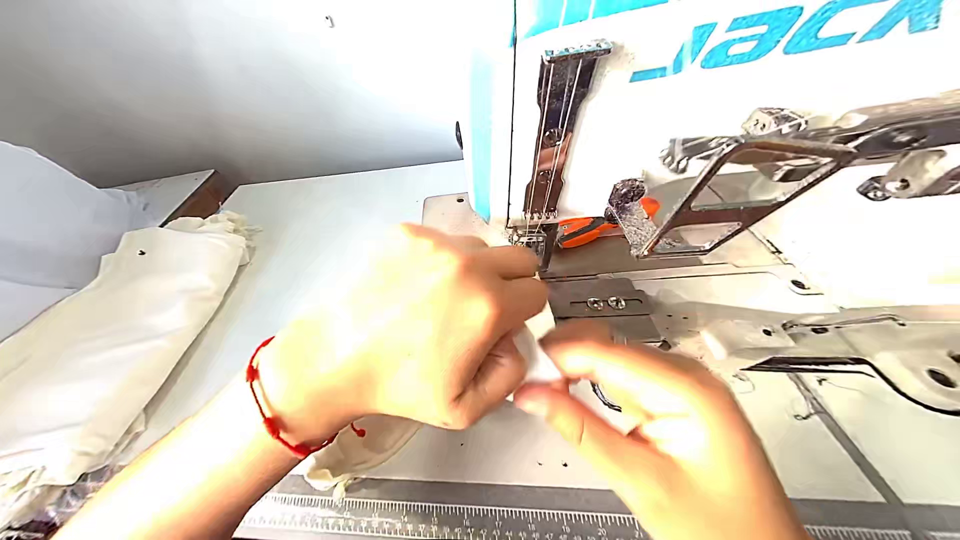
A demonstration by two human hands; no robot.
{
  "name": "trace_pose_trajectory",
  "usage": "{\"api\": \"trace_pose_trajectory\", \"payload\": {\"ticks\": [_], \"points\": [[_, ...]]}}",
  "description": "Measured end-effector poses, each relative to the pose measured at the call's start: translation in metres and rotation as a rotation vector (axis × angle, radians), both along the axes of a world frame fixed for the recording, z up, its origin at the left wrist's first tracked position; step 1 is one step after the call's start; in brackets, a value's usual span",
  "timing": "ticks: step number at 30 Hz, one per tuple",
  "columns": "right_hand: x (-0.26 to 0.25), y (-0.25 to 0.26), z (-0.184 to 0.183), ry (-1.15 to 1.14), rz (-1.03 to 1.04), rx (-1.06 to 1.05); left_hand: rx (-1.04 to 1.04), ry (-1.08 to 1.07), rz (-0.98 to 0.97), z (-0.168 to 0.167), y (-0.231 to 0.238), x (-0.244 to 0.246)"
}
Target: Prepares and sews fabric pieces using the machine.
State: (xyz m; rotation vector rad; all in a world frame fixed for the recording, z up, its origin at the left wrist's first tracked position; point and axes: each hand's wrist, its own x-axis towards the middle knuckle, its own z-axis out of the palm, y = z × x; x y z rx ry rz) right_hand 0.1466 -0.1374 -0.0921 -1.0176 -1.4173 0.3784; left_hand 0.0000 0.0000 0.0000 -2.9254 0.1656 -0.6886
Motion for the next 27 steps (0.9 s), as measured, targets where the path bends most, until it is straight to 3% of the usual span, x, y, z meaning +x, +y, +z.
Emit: {"api": "trace_pose_trajectory", "payload": {"ticks": [4, 8, 12, 17, 27], "points": [[-0.003, -0.008, -0.027, -0.077, -0.048, -0.011, -0.008, -0.030, 0.011, -0.021, 0.011, -0.012], [0.000, -0.005, -0.022, -0.086, -0.081, 0.034, 0.072, -0.106, -0.024, -0.035, 0.005, -0.012], [-0.004, -0.017, -0.016, -0.182, -0.145, 0.020, 0.168, -0.134, 0.126, -0.058, -0.002, -0.011], [-0.004, -0.020, -0.029, -0.270, -0.211, 0.045, 0.232, -0.150, 0.265, -0.064, -0.017, -0.016], [0.008, 0.009, -0.024, -0.346, -0.365, 0.098, 0.220, -0.130, 0.260, -0.057, 0.007, -0.003]]}}
